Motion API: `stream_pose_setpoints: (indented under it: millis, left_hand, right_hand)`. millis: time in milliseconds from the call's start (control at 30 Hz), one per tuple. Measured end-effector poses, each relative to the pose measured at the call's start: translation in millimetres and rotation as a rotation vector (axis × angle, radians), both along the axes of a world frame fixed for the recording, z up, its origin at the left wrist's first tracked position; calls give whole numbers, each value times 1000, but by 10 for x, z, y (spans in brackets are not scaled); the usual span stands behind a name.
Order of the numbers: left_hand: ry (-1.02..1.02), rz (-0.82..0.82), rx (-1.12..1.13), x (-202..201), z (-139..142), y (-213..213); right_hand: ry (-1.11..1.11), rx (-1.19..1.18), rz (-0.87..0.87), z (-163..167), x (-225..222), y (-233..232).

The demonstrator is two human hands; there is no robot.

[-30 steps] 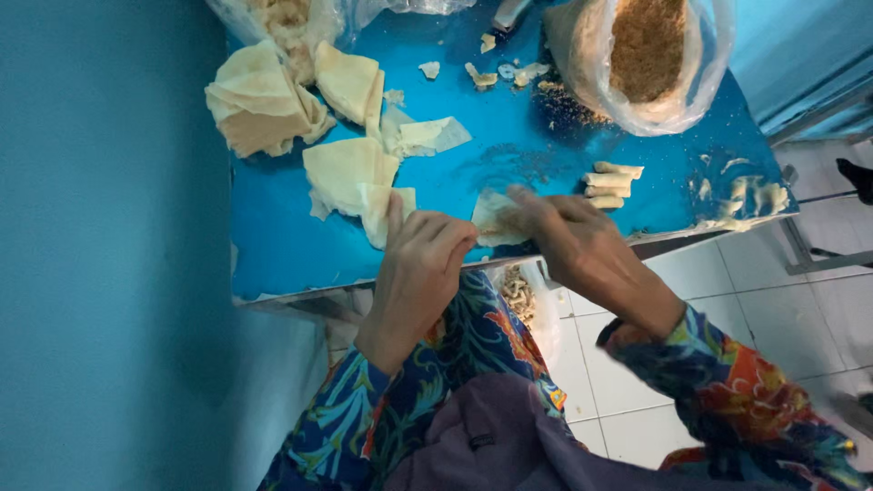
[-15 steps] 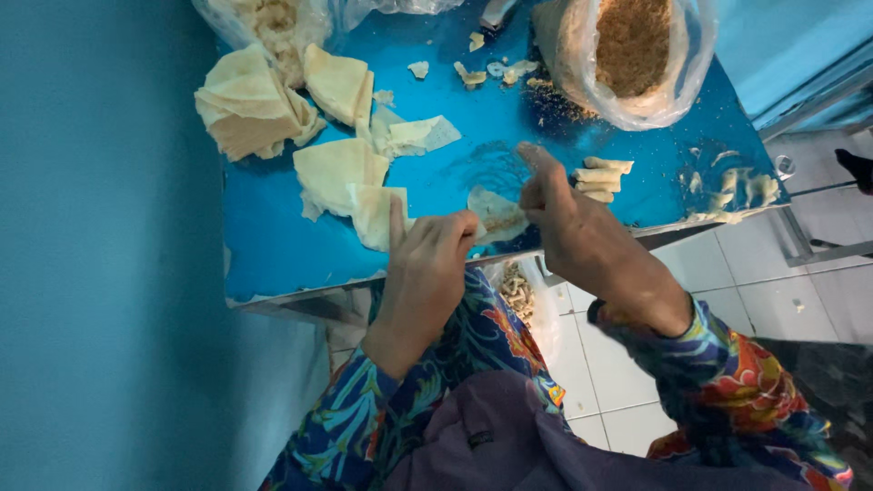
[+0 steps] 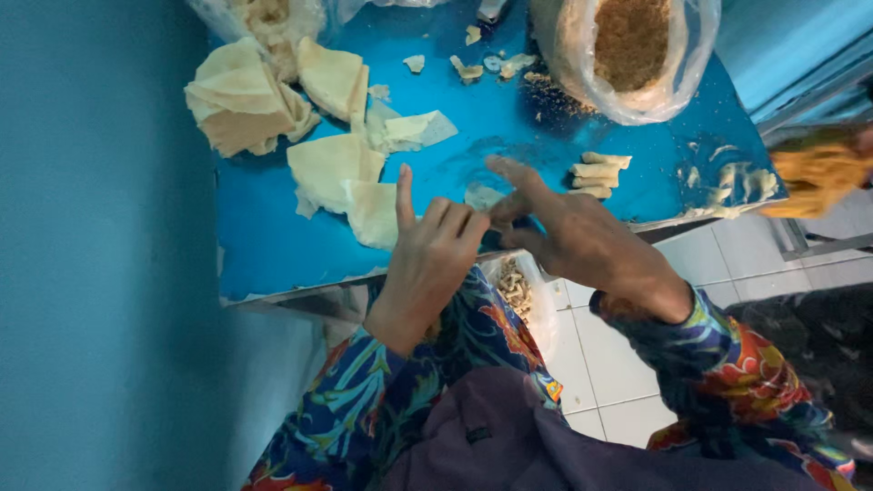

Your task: The person sits at a low blue table and folds triangular tofu pieces by hand, rolling each piece into a tight cylinder and setting the rolled pieces on the table. They occasionally reach into a plastic bag of brown powder and handle pieces one at a time.

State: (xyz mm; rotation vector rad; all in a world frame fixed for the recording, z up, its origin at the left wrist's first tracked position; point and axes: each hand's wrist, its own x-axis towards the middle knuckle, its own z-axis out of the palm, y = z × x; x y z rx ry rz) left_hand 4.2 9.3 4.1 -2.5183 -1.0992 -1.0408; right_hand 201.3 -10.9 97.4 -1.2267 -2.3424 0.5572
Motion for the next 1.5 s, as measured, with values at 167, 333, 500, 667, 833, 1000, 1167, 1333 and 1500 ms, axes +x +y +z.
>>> stream_pose_setpoints:
  millis: [167, 333, 500, 667, 833, 1000, 1167, 1333, 1500]
  left_hand:
    - [-28, 19, -71, 31, 24, 37]
    - [-102, 7, -135, 27, 65, 86]
    - [29, 22, -62, 40, 46, 5]
    - [17, 9, 12, 11, 59, 3]
    - [-38, -3, -49, 40, 147, 125]
    - [-100, -105, -587, -33, 265, 384]
    - [19, -44, -252, 29, 145, 241]
    - [156, 93, 81, 55, 81, 141]
    - [143, 71, -8, 58, 154, 129]
  right_hand:
    - [-99, 263, 83, -81, -50, 86]
    - [-54, -6, 88, -16, -80, 368]
    - [26, -33, 86, -22, -37, 371]
    - [-53, 246, 51, -231, 63, 86]
    - [1, 210, 72, -258, 44, 235]
    - [123, -206, -1, -91, 58, 504]
    - [-9, 91, 4, -187, 33, 315]
    - [-6, 228, 99, -180, 12, 250]
    - [11, 114, 97, -139, 98, 264]
